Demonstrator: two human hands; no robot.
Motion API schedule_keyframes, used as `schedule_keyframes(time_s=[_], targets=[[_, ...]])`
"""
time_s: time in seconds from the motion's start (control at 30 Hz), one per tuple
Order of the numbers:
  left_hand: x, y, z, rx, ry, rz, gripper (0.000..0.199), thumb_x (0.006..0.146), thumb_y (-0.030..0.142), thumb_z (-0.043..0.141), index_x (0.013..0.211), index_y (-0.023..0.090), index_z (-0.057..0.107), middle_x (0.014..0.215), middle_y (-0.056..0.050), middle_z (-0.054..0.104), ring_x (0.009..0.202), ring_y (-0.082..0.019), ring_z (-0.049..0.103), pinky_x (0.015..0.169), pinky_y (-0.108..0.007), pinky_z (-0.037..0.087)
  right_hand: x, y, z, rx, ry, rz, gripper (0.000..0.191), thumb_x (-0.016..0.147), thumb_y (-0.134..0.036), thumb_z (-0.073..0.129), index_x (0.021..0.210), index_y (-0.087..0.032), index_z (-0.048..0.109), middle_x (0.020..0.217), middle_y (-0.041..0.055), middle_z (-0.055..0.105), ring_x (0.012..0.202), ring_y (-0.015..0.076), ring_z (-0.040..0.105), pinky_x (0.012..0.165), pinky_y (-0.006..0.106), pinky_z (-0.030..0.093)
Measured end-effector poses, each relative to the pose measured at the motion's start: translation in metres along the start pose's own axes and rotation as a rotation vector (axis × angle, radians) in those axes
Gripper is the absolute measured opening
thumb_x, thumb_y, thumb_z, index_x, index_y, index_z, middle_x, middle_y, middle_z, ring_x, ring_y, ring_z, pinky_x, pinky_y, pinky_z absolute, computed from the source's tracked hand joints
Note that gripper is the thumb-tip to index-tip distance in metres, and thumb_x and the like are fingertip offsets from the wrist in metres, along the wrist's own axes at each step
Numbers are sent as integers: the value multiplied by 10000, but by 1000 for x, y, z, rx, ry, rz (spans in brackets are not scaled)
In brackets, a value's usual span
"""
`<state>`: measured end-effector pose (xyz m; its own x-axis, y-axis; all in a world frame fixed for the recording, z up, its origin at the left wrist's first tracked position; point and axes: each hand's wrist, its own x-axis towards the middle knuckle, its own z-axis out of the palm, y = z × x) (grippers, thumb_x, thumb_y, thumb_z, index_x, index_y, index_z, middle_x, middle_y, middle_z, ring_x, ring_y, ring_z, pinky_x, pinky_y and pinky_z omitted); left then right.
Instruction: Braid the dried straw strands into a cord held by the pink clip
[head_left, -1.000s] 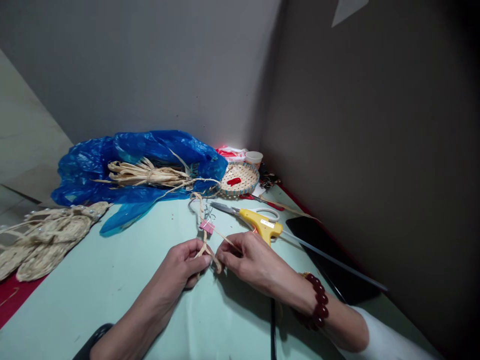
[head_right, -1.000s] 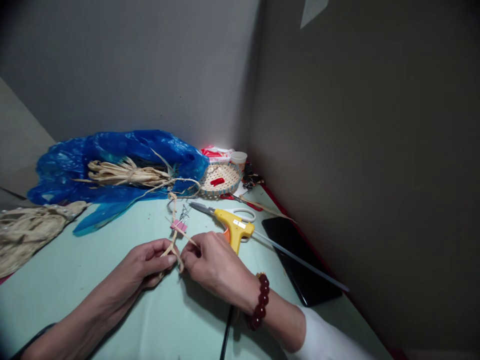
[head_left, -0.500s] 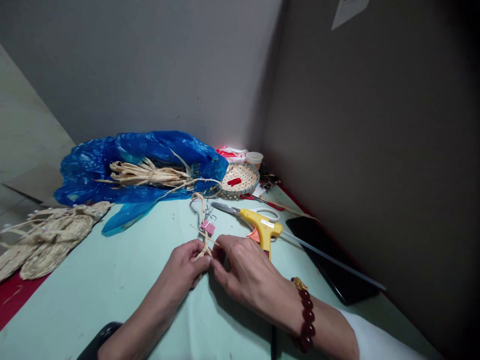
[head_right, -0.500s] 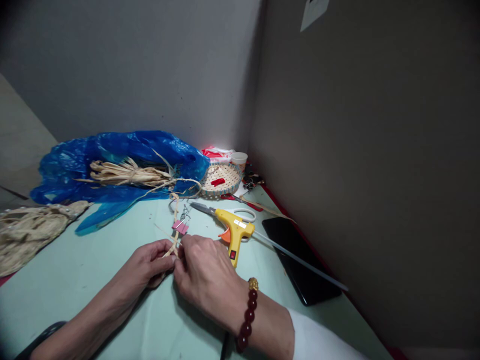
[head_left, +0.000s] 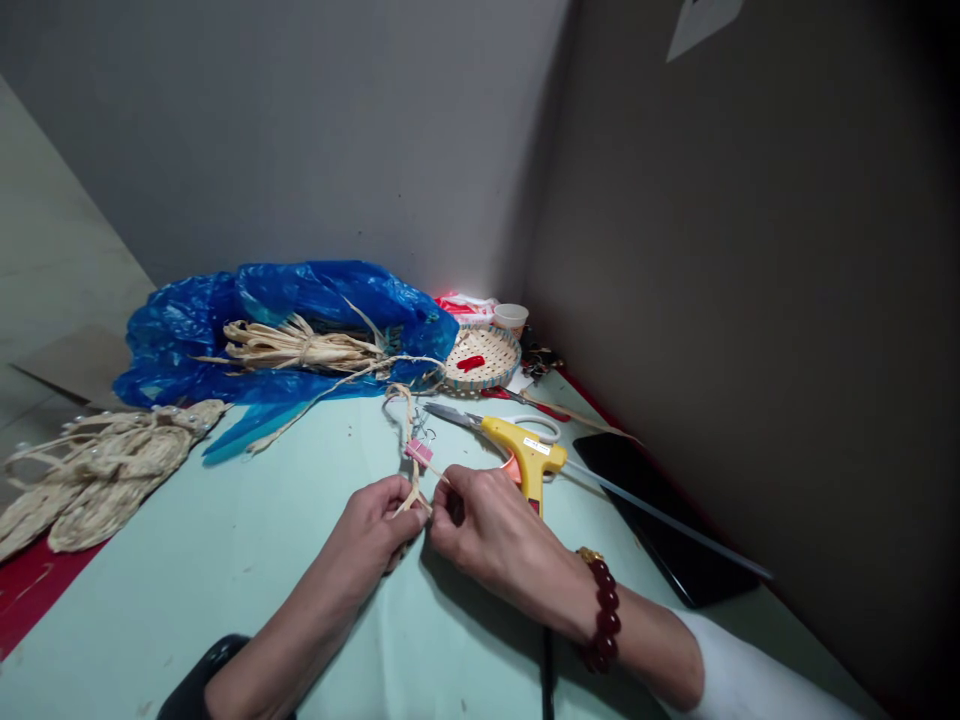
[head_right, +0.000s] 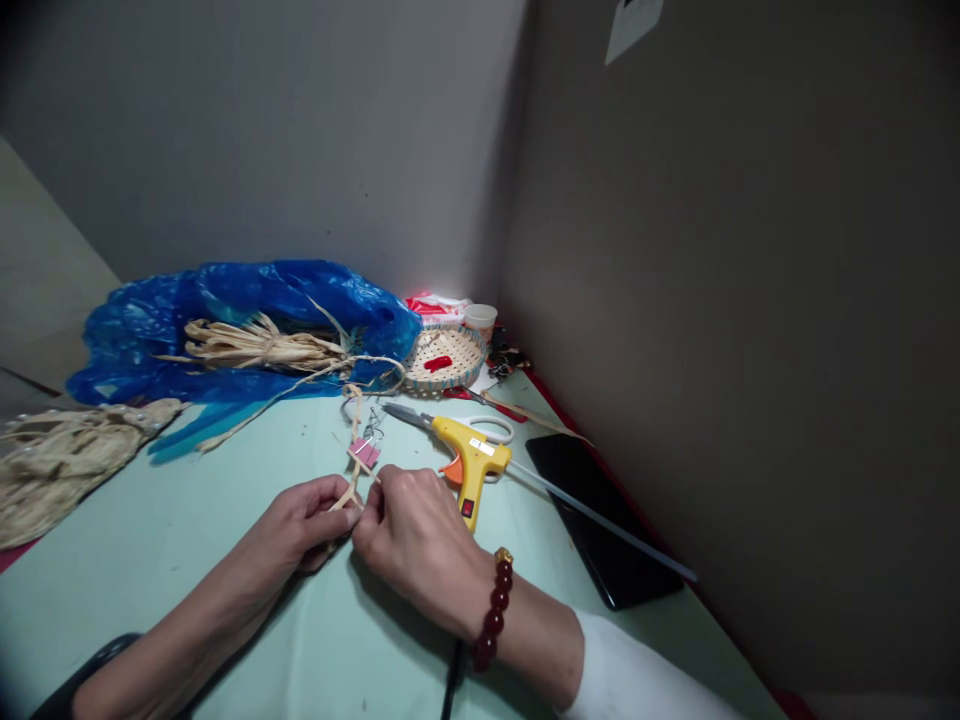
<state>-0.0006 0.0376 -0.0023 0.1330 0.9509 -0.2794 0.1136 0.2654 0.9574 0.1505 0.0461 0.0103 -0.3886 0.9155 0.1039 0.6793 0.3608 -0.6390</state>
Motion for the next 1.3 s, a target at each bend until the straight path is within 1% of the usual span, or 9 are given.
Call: schedule_keyframes(time_s=[0.1, 0.33, 0.43, 0.5, 0.73, 0.93, 1.1, 1.2, 1.3], targets=[[1, -2, -2, -49, -35, -19, 188, 680, 291, 623, 639, 187, 471, 495, 102, 339, 413, -43, 212, 398, -198, 122, 1, 3, -4, 50, -9, 18, 108, 782, -148, 478, 691, -162, 533, 610, 2, 572, 550, 102, 443, 536, 227, 267], [5, -7, -6, -105, -109, -23, 268, 717, 377, 655, 679, 166, 493, 561, 76, 413, 411, -19, 194, 401, -198, 92, 1, 8, -14, 223, -126, -1, 97, 804, -154, 493, 736, -169, 560, 646, -10, 557, 601, 109, 465, 540, 210, 309], [3, -6, -5, -72, -110, -22, 262, 736, 371, 639, 682, 166, 485, 557, 85, 380, 423, -25, 194, 406, -198, 106, -1, 9, -14, 271, -104, -30, 52, 822, -150, 503, 828, -183, 543, 703, -11, 578, 640, 118, 495, 572, 214, 338], [2, -3, -4, -42, -96, -25, 236, 749, 354, 621, 693, 166, 489, 553, 90, 352, 440, -36, 205, 411, -197, 122, -3, 9, -13, 283, -73, -60, 76, 813, -138, 523, 853, -195, 492, 720, -21, 577, 661, 121, 506, 600, 219, 350], [0, 1, -2, -36, -82, -33, 126, 713, 266, 584, 711, 165, 510, 539, 93, 329, 455, -50, 218, 414, -196, 133, -8, 4, -8, 220, -8, -71, 156, 811, -120, 504, 837, -216, 384, 744, -30, 575, 665, 133, 497, 600, 236, 332], [3, -3, -2, -47, -32, -51, 157, 660, 286, 618, 684, 165, 521, 505, 97, 341, 422, -38, 197, 401, -204, 104, -9, -1, -9, 160, 55, -87, 176, 806, -87, 463, 838, -220, 353, 746, -27, 536, 666, 141, 474, 610, 246, 325], [0, 0, -4, -77, -92, -32, 161, 705, 286, 622, 708, 158, 525, 552, 90, 346, 453, -43, 196, 417, -208, 112, -9, -1, -8, 54, 55, -54, 136, 835, -107, 454, 848, -211, 367, 771, -1, 543, 673, 159, 476, 634, 268, 347], [-1, 1, -4, -74, -146, -11, 175, 763, 311, 598, 769, 150, 531, 578, 90, 343, 464, -46, 188, 427, -210, 122, -10, -1, -8, -11, 55, -82, 115, 842, -110, 462, 873, -198, 395, 811, 29, 556, 726, 179, 497, 687, 296, 370], [0, -1, -3, -53, -129, -6, 207, 778, 346, 587, 770, 150, 521, 574, 95, 330, 455, -45, 173, 424, -216, 112, -13, -2, -9, -36, 42, -129, 91, 860, -119, 454, 905, -187, 413, 856, 56, 564, 762, 194, 511, 725, 323, 377]])
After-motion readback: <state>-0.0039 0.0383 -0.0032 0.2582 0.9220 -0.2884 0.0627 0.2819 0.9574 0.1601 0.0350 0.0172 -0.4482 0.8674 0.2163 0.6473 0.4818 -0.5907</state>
